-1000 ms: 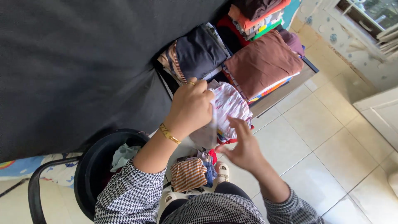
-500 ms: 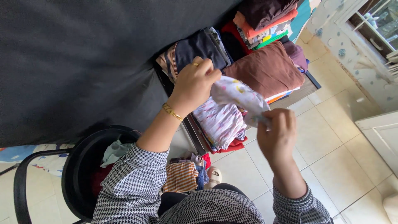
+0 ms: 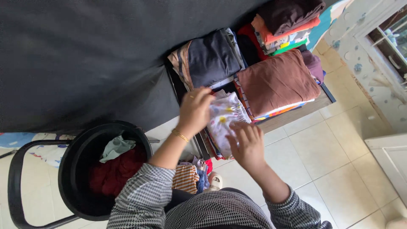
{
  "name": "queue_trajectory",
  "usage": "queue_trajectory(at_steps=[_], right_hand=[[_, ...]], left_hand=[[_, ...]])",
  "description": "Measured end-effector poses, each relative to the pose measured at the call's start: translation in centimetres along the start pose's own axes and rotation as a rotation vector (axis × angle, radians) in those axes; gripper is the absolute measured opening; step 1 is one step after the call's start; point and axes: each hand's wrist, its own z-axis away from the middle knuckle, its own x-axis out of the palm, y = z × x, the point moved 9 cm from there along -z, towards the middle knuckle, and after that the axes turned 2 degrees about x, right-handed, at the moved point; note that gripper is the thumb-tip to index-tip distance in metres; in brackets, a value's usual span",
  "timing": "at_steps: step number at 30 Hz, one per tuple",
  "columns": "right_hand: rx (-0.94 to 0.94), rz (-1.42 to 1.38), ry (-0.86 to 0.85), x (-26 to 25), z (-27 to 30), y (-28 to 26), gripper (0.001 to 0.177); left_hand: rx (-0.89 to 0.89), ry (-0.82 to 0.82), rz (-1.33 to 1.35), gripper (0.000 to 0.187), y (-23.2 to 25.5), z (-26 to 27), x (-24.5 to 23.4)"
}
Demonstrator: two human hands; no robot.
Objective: The person folds several small garments by hand, including a patterned cloth, a light blue cloth, and a pink cloth, then places them on a nearby shelf. The person also picks up a striped cloth from the floor.
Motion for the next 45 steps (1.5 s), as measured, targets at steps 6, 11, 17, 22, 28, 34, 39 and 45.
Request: queue_trajectory(at_steps=[6,11,17,22,28,34,39,45], right_hand=[[0.015,0.004,0.06,5.1,-2.0,2.5,0.042],[0.157,0.103,-0.262,11.3,1.1,5.6,0.056],[0.166,0.086,-0.325,11.8,1.4,5.5,0.064],[0.106,0.143,-0.313,12.3,1.7,5.4,0.086],[-0.018,0.229,-0.149,11.5,1.7,4.8,0.098],[-0.062,0.202,-0.126,10.3,1.7,5.3,0.095],[0.083,0.19,-0.206,8.5,0.0,3.4,0.088],[-0.201,0.03,-0.041,10.5,0.1,-10.1,0.063]], left_hand=[[0.011,-0.111,-0.01,0.034,5.3,1.1,5.5],[-0.125,-0.401,-0.058,0.067,2.1,3.9,10.6],[-0.138,-0.335,-0.065,0.054,0.8,4.5,12.0],[-0.18,-0.269,-0.059,0.053,0.0,4.9,12.7],[-0.325,-0.061,-0.17,0.05,-0.2,5.9,10.3],[-0.643,0.049,0.063,0.077,0.1,14.2,4.9],[-0.847,0.027,0.184,0.084,-1.5,28.3,2.0],[-1.087,0.111,-0.139,0.074,-4.3,44.7,-3.5]])
